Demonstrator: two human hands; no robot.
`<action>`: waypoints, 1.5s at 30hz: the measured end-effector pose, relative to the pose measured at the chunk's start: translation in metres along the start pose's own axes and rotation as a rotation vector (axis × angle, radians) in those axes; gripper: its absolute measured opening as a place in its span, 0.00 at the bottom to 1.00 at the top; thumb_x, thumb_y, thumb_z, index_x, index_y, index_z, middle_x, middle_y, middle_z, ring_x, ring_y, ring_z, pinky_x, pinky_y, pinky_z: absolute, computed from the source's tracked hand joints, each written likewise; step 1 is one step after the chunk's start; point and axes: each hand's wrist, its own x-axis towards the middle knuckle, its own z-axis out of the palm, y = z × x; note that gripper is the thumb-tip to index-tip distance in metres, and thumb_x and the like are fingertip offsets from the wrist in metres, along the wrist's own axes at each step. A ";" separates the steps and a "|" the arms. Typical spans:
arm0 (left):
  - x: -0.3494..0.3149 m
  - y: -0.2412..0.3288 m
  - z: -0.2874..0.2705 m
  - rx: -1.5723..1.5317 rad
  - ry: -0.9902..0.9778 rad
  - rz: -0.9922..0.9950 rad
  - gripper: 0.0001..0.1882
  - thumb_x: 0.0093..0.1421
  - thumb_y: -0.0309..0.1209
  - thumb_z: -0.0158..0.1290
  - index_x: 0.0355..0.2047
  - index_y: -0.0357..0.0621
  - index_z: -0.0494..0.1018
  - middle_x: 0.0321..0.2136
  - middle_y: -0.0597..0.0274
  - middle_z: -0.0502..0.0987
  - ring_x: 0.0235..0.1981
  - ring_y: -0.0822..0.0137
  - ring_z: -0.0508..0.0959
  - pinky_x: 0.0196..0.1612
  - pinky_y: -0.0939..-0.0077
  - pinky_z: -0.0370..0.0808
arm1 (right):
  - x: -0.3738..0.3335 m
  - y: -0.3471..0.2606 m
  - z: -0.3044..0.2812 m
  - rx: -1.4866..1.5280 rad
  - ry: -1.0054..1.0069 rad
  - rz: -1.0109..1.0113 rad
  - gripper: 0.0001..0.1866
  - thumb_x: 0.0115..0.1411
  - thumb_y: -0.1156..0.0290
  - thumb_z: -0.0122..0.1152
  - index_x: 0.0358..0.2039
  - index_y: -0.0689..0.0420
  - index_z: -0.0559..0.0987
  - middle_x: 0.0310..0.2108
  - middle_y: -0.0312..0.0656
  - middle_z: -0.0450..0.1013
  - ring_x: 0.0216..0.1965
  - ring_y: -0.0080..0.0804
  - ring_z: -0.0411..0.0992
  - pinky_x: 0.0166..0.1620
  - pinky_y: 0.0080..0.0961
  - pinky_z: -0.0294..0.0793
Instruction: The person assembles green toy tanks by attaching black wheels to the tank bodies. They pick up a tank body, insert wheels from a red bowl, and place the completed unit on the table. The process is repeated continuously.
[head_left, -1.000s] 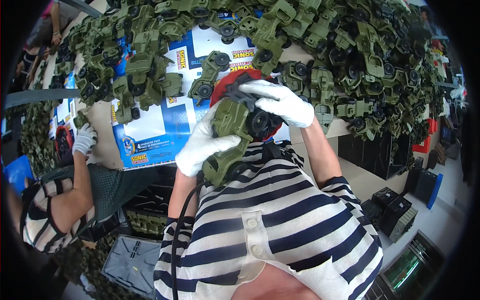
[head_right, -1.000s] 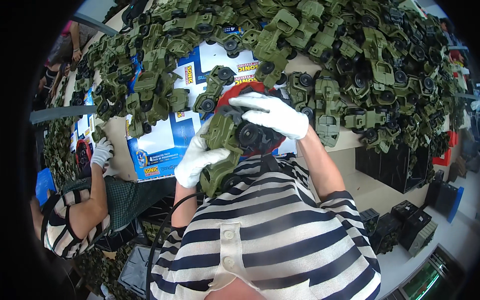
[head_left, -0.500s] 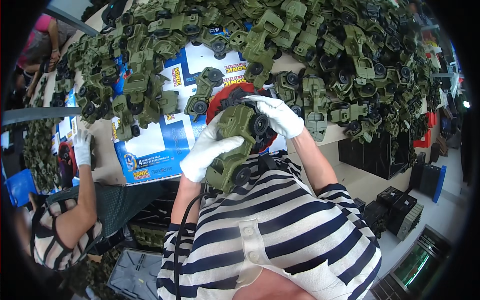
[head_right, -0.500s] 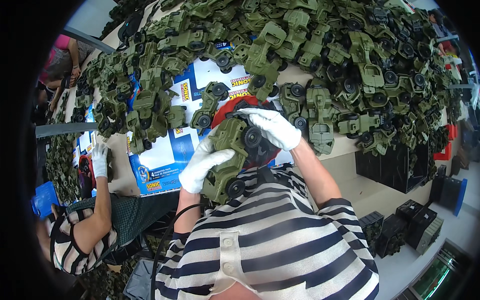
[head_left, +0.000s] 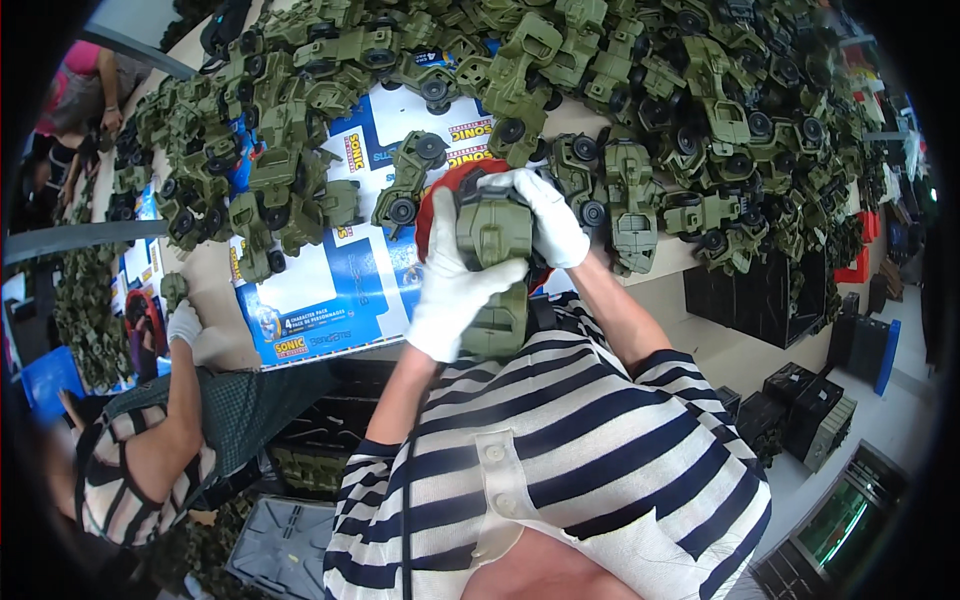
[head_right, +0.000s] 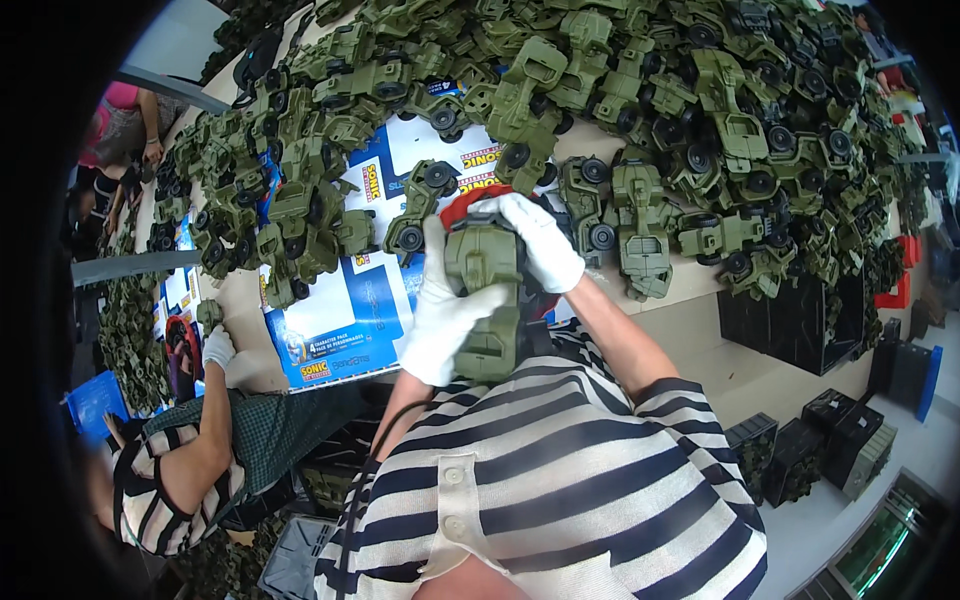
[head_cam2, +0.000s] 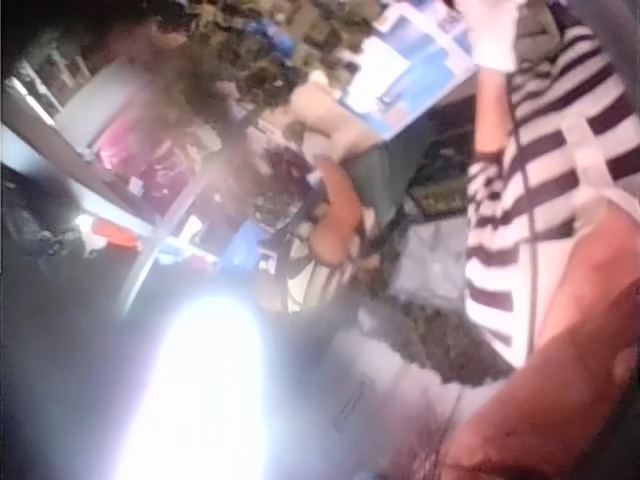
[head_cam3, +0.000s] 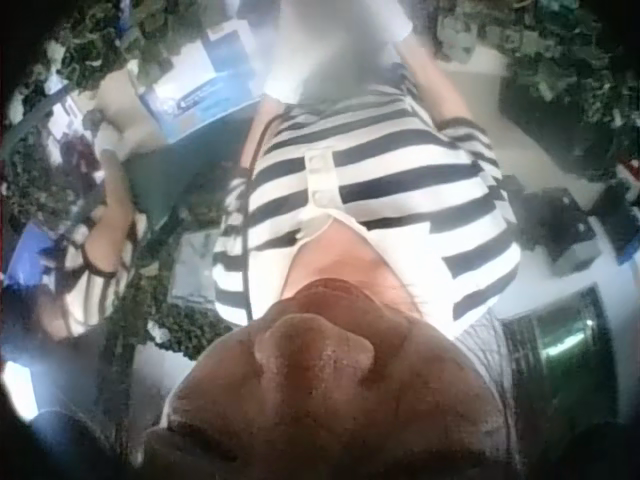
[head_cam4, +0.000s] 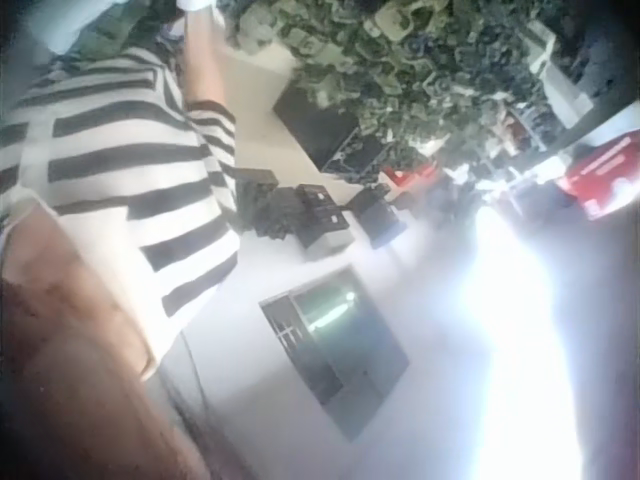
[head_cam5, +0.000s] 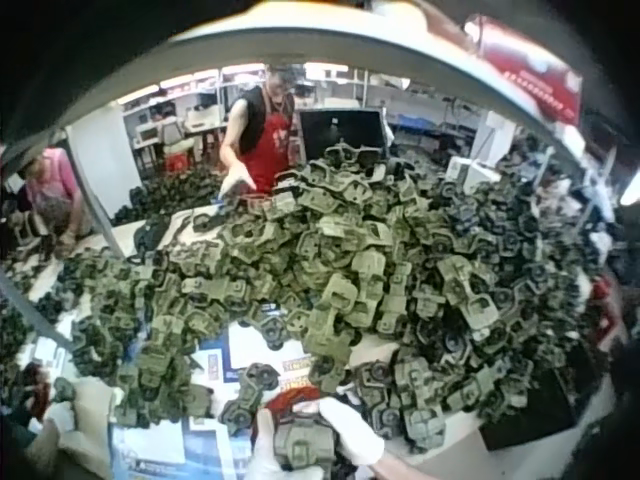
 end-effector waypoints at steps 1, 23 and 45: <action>0.001 0.001 -0.006 -0.093 -0.073 0.047 0.59 0.49 0.37 0.70 0.71 0.45 0.40 0.64 0.51 0.61 0.60 0.65 0.67 0.64 0.69 0.62 | -0.003 0.000 0.006 0.032 -0.006 -0.007 0.21 0.72 0.57 0.43 0.45 0.63 0.77 0.48 0.45 0.74 0.52 0.31 0.70 0.58 0.31 0.65; 0.040 0.016 -0.010 0.428 0.232 0.478 0.17 0.61 0.30 0.53 0.49 0.37 0.72 0.44 0.52 0.75 0.47 0.58 0.75 0.54 0.68 0.69 | -0.036 0.019 0.026 -0.353 0.139 -0.148 0.34 0.57 0.73 0.63 0.62 0.62 0.61 0.58 0.47 0.64 0.57 0.36 0.66 0.59 0.32 0.67; 0.142 -0.044 -0.121 0.734 0.060 -0.176 0.33 0.44 0.30 0.69 0.51 0.38 0.70 0.38 0.59 0.81 0.35 0.65 0.80 0.41 0.71 0.76 | -0.017 -0.299 -0.292 0.024 1.018 -0.577 0.44 0.57 0.55 0.67 0.66 0.62 0.55 0.58 0.54 0.61 0.52 0.49 0.68 0.45 0.40 0.76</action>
